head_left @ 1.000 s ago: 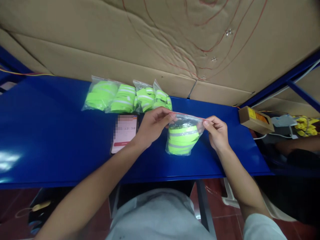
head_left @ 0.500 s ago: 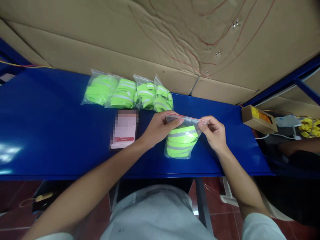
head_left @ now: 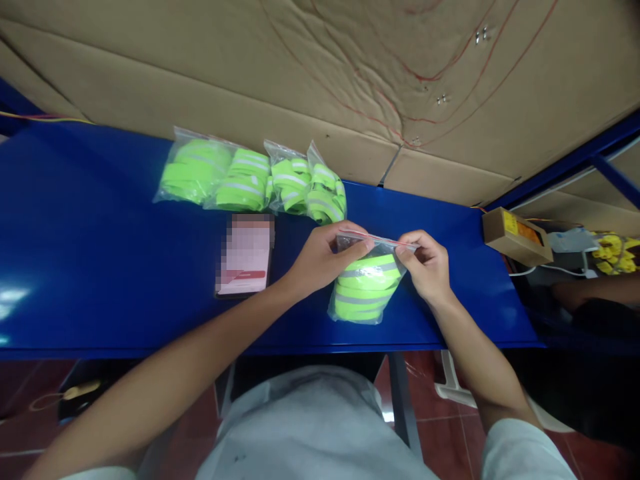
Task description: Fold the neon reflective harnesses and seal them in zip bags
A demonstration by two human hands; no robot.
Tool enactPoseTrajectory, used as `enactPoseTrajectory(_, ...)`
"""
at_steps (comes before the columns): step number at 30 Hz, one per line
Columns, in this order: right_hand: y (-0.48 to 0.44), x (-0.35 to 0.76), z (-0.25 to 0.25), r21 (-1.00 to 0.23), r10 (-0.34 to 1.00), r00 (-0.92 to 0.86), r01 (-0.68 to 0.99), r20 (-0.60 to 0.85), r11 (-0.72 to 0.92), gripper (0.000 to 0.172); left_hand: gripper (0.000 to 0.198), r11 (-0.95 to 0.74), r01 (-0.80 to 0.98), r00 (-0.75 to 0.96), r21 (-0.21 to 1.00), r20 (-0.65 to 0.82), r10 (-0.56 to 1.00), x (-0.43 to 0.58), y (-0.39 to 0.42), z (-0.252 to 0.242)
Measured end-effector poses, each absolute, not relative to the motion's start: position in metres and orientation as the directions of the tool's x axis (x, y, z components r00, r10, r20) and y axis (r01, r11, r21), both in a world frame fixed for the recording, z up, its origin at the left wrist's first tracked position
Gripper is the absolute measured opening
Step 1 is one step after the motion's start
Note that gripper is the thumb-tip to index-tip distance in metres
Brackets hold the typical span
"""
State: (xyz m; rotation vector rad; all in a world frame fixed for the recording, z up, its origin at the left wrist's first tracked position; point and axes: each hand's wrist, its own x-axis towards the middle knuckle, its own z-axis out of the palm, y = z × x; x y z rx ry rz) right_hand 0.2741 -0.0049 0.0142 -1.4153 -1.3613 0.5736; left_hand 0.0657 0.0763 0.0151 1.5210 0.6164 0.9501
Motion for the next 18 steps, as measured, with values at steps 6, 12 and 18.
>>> enactPoseTrajectory(6, -0.007, 0.272, 0.016, -0.886, 0.941, 0.171, 0.418, 0.293, 0.2, 0.02, 0.019, -0.321, -0.09, 0.488, 0.943, 0.323, 0.811, 0.065, 0.075, 0.015)
enactPoseTrajectory(12, -0.011, 0.271, 0.017, -0.843, 0.924, 0.162, 0.486, 0.347, 0.231, 0.018, 0.016, -0.366, -0.088, 0.539, 0.927, 0.353, 0.765, 0.064, 0.071, 0.015)
enactPoseTrajectory(18, -0.008, 0.274, 0.02, -0.861, 0.936, 0.144, 0.455, 0.322, 0.227, 0.012, 0.024, -0.237, -0.087, 0.654, 0.968, 0.235, 0.719, 0.063, 0.082, 0.014)
